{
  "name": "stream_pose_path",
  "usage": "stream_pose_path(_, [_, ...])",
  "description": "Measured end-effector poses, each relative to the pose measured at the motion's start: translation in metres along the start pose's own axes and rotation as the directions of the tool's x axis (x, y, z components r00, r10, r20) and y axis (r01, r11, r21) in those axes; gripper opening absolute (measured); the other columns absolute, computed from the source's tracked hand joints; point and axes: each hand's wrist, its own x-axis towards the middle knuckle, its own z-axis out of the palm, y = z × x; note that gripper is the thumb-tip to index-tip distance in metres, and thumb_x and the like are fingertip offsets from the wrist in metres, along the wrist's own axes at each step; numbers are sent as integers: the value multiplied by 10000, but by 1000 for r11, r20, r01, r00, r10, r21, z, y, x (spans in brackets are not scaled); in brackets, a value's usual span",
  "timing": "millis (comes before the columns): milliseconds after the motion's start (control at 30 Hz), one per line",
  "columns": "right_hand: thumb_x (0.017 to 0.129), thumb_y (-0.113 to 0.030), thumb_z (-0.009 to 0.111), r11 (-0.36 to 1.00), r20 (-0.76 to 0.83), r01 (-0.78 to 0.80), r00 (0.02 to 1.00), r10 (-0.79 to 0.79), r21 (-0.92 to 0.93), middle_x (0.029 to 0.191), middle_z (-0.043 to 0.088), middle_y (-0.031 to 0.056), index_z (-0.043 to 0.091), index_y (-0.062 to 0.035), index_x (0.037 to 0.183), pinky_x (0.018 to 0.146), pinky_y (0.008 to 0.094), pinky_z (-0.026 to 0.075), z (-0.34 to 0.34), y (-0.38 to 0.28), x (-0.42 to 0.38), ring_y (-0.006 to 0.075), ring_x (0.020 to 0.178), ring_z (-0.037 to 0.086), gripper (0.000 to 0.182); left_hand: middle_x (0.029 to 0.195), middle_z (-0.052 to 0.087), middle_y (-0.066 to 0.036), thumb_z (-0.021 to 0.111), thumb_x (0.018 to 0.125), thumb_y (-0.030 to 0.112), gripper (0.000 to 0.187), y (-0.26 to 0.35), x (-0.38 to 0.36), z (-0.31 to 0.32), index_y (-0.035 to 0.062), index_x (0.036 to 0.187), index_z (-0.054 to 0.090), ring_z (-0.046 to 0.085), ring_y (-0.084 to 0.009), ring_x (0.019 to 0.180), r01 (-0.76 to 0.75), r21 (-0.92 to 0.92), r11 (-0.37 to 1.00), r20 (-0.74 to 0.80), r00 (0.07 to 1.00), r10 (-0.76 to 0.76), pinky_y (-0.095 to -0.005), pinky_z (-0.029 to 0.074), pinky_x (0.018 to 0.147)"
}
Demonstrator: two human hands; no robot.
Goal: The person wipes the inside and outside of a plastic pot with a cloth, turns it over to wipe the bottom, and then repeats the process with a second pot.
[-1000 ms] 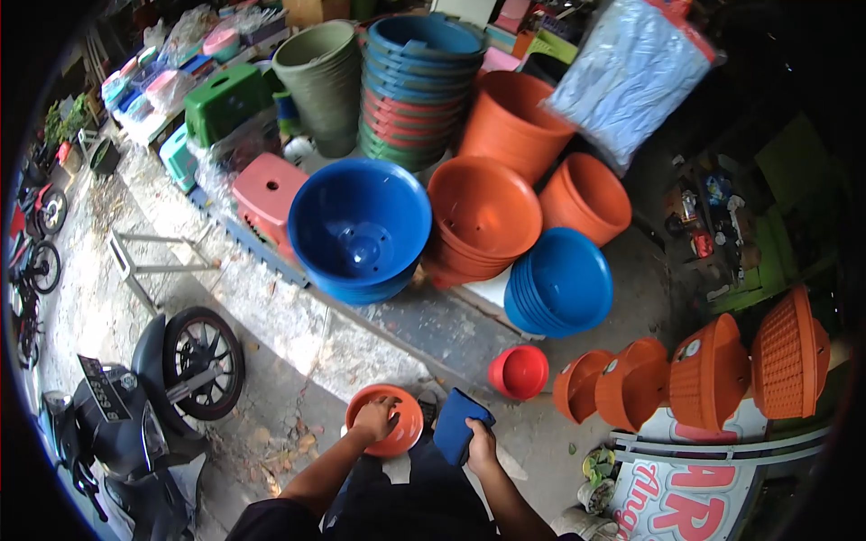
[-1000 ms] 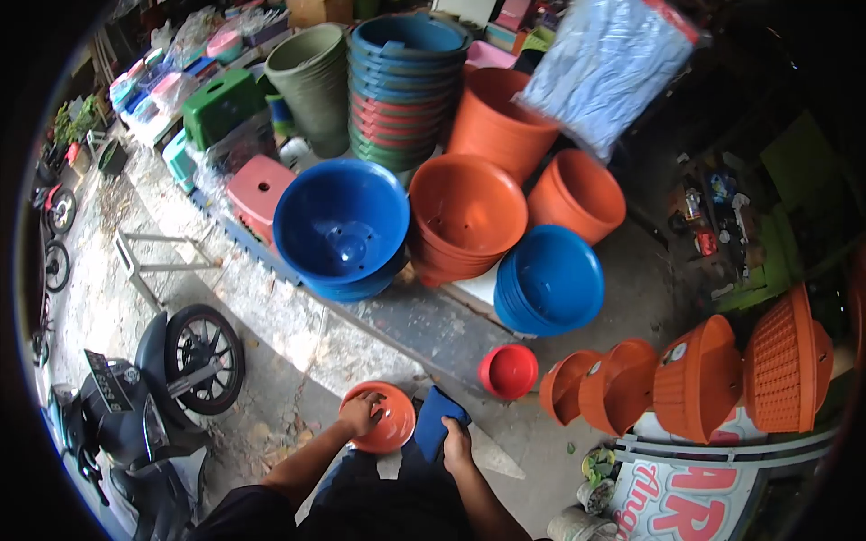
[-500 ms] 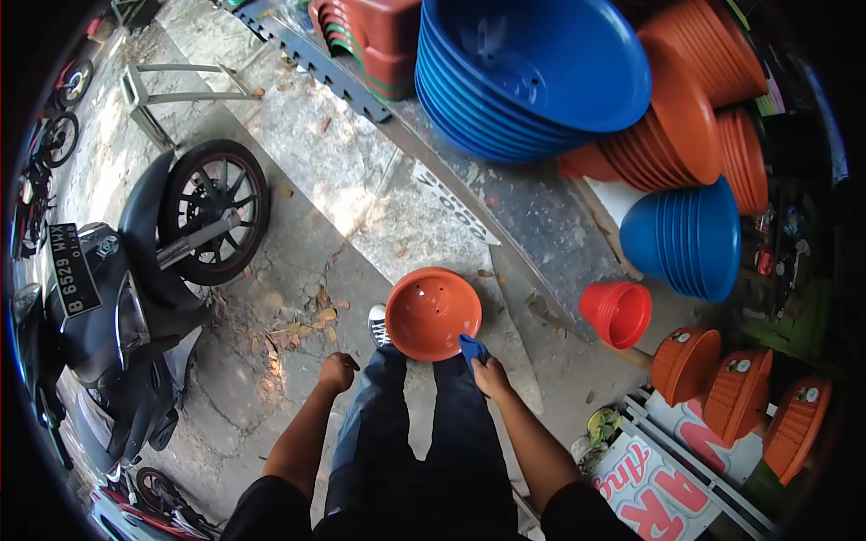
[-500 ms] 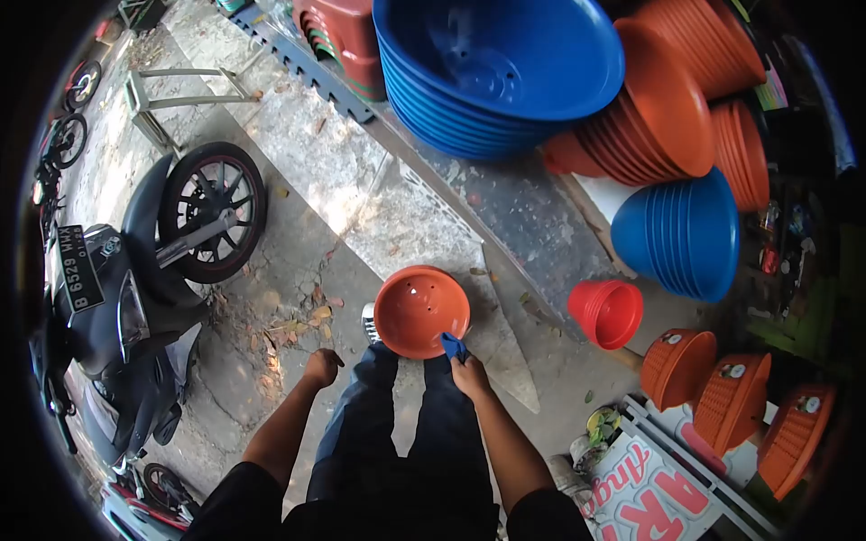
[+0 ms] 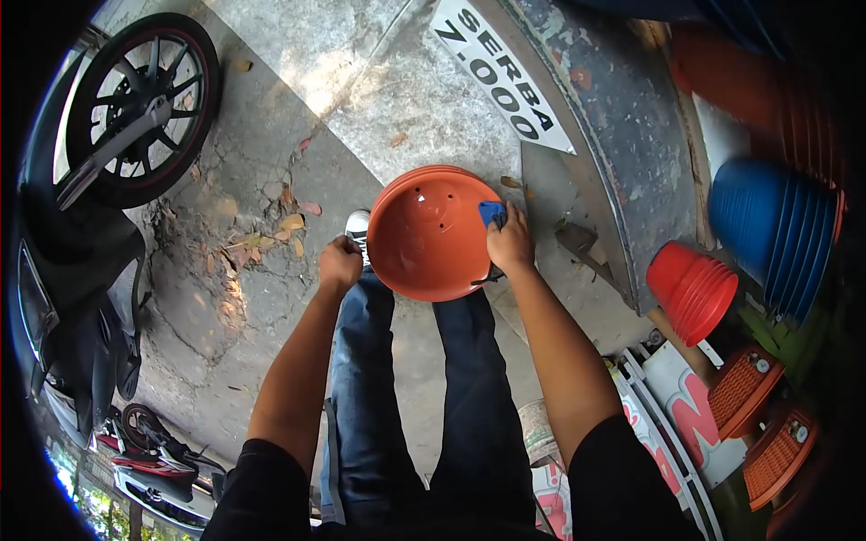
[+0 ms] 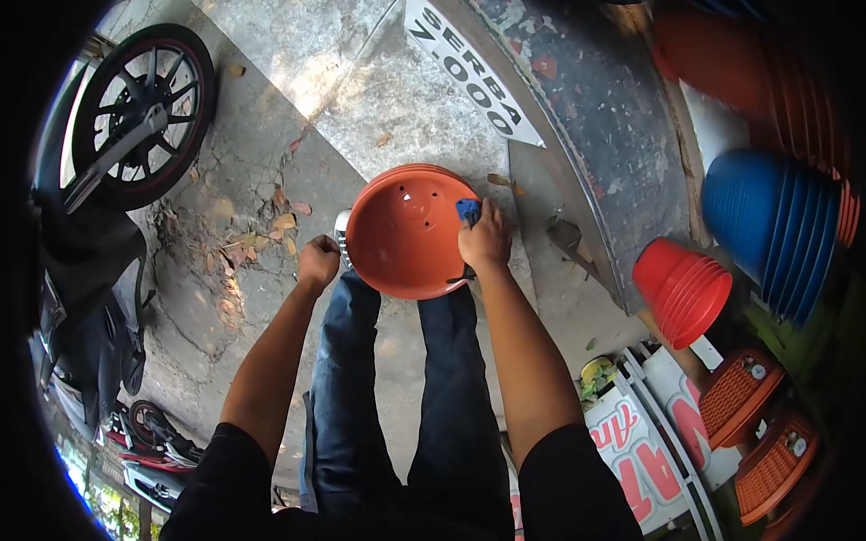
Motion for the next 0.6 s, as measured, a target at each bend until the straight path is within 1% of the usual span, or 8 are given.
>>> stream_pose_path(67, [879, -276, 556, 992, 87, -68, 994, 59, 108, 1451, 390, 170, 367, -95, 1425, 1044, 449, 392, 7, -2, 8, 374, 1276, 454, 605, 869, 683, -193, 604, 821, 224, 237, -6, 10, 12, 2, 788, 679, 671, -291, 834, 29, -143, 989, -57, 998, -37, -364, 507, 774])
stream_pose_path(133, [875, -271, 572, 988, 50, -49, 998, 43, 144, 1397, 437, 170, 407, -89, 1388, 1027, 449, 404, 6, -5, 9, 373, 1249, 474, 568, 862, 673, -160, 574, 913, 327, 359, -13, 22, 24, -3, 825, 684, 652, -245, 819, -103, -220, 970, -131, 989, 75, -352, 493, 782])
stream_pose_path(200, [872, -256, 583, 985, 53, -54, 998, 46, 161, 1344, 466, 178, 434, -87, 1358, 1007, 451, 415, 7, -5, 9, 375, 1218, 492, 536, 902, 681, -190, 493, 973, 370, 430, -12, 28, 34, -2, 889, 692, 662, -277, 861, -30, -274, 961, -111, 994, -1, -379, 490, 811])
stream_pose_path(267, [866, -245, 594, 981, -41, -22, 999, 30, 194, 1331, 468, 192, 455, -82, 1323, 987, 452, 426, 12, -3, 9, 380, 1197, 505, 504, 822, 651, -142, 418, 985, 282, 406, -1, 30, 39, -1, 913, 699, 624, -211, 750, 16, -265, 964, -279, 956, -93, -349, 480, 716])
stream_pose_path(300, [866, -245, 594, 981, -36, -23, 999, 30, 191, 1331, 468, 192, 455, -82, 1323, 987, 452, 426, 15, -1, 10, 380, 1197, 505, 504, 779, 648, -141, 424, 959, 273, 386, 1, 32, 43, 16, 947, 711, 632, -213, 722, -203, -134, 970, -470, 875, 118, -358, 481, 700])
stream_pose_path(433, [871, -237, 571, 966, -51, -47, 997, 62, 253, 1269, 516, 227, 483, -67, 1259, 964, 469, 434, 20, 1, 11, 407, 1151, 530, 432, 800, 658, -142, 446, 927, 275, 373, 2, 34, 47, -2, 875, 691, 640, -208, 744, 59, -172, 983, -483, 865, -137, -361, 490, 721])
stream_pose_path(500, [873, -232, 560, 956, -21, -68, 997, 77, 285, 1232, 547, 242, 491, -60, 1237, 955, 475, 438, 19, 1, 15, 417, 1126, 545, 408, 953, 675, -241, 515, 903, 348, 401, -6, 37, 45, -30, 932, 647, 659, -360, 923, 249, -263, 932, -168, 940, -298, -411, 492, 829])
stream_pose_path(600, [876, -235, 527, 951, -5, -59, 998, 64, 303, 1172, 591, 262, 493, -54, 1224, 951, 487, 436, 10, 0, 18, 441, 1094, 562, 394, 853, 653, -152, 565, 911, 430, 459, -3, 20, 56, -29, 906, 572, 636, -222, 794, 132, -252, 959, -230, 954, -192, -356, 494, 778])
